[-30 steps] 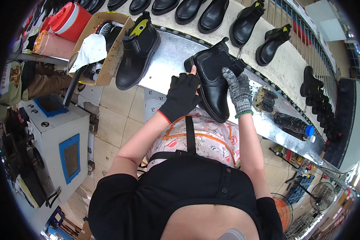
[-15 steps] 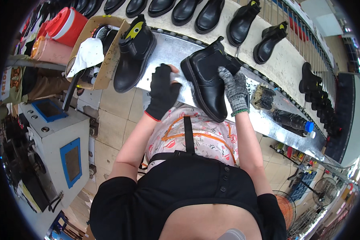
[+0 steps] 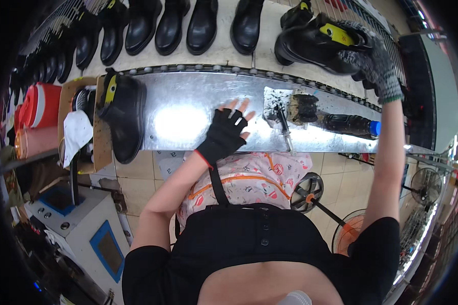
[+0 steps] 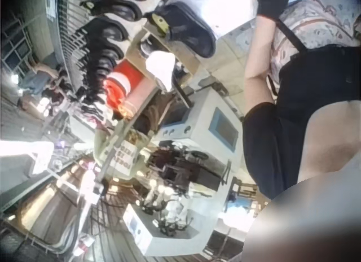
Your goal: Cleaning and applying liquid finish to the seams and soles of black leather boots on a conveyor belt.
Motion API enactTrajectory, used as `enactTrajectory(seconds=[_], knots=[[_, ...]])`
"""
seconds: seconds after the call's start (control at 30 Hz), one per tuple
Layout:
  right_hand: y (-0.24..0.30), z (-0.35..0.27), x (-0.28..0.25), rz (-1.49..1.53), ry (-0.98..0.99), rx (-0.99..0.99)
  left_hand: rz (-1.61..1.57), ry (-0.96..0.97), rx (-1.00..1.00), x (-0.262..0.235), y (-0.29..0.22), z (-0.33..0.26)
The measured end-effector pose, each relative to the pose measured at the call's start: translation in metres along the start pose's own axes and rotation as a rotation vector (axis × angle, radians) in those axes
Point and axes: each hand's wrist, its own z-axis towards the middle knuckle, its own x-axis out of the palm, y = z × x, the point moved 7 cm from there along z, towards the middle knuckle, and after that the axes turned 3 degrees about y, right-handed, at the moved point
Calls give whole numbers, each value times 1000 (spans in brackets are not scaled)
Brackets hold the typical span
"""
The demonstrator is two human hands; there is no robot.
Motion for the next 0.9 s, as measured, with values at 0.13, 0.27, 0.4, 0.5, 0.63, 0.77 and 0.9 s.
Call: enactTrajectory(seconds=[0.13, 0.27, 0.4, 0.5, 0.63, 0.77, 0.9], knots=[[-53, 16, 28, -126, 280, -35, 30, 115, 168, 33, -12, 27], [-134, 19, 98, -34, 407, -104, 68, 271, 238, 54, -5, 43], [-196, 10, 136, -185, 459, 17, 113, 412, 269, 52, -5, 48], [-142, 18, 97, -277, 753, 333, 123, 440, 248, 40, 9, 39], [-114, 18, 43, -349, 618, 434, 125, 354, 349, 26, 0, 54], [-33, -53, 40, 123, 548, 384, -14, 256, 184, 11, 28, 80], [72, -144, 96, 309, 911, 326, -223, -106, 154, -9, 63, 139]])
